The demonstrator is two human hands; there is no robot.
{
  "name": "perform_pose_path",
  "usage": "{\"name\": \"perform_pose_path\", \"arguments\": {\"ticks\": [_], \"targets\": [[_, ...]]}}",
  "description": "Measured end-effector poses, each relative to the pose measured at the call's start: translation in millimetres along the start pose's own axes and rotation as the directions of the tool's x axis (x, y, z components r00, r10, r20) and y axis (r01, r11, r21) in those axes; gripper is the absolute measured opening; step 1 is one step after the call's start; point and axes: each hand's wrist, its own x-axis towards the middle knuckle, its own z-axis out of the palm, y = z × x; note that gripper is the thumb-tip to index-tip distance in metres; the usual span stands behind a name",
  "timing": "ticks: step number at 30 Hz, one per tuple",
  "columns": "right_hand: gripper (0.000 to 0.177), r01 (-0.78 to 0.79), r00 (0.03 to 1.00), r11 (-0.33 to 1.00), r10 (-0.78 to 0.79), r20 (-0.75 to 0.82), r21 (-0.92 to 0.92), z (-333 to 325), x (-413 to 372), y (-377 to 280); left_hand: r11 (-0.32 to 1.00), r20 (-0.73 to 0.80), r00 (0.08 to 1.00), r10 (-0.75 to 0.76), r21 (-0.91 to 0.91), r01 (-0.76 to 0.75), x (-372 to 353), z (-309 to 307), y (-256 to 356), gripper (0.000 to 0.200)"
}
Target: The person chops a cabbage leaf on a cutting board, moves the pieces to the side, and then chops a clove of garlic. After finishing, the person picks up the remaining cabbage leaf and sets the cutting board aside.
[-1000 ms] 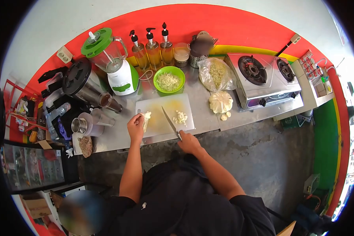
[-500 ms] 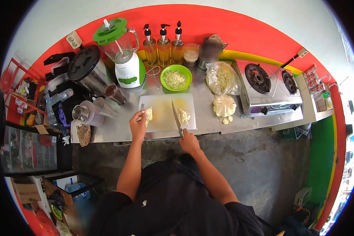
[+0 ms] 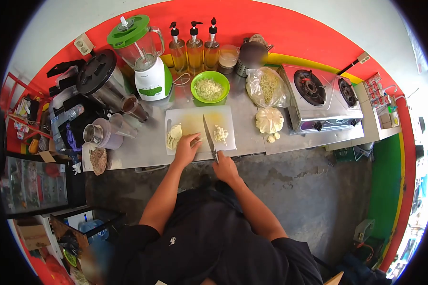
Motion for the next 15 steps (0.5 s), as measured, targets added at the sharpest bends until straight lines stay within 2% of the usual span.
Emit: {"name": "perform_pose_path", "arguments": {"ticks": [2,3,5,9,15], "targets": [[0.036,0.005,1.0,1.0,-0.005,0.003,-0.015,-3,0,-4,0.976,-0.034,0.996,0.088,0.202,-0.08,-1,1,4,0.034],[0.036,0.005,1.0,1.0,-0.005,0.003,-0.019,-5,1,-4,0.977,-0.036,0.996,0.087,0.198,-0.079,-2,1,4,0.034],[0.035,-0.02,0.999,1.0,0.02,-0.029,-0.018,-7,0,-6,0.939,-0.017,0.994,0.108,0.329,-0.096,-6,-2,4,0.033],[0.034,-0.021,0.999,0.999,0.02,-0.026,-0.027,-8,1,-4,0.94,-0.02,0.996,0.09,0.332,-0.078,-12,-3,0,0.026],[0.035,-0.03,0.999,0.999,0.029,-0.038,-0.038,-5,3,-6,0.932,-0.104,0.993,0.049,0.362,-0.008,-18,-11,-10,0.021]]}}
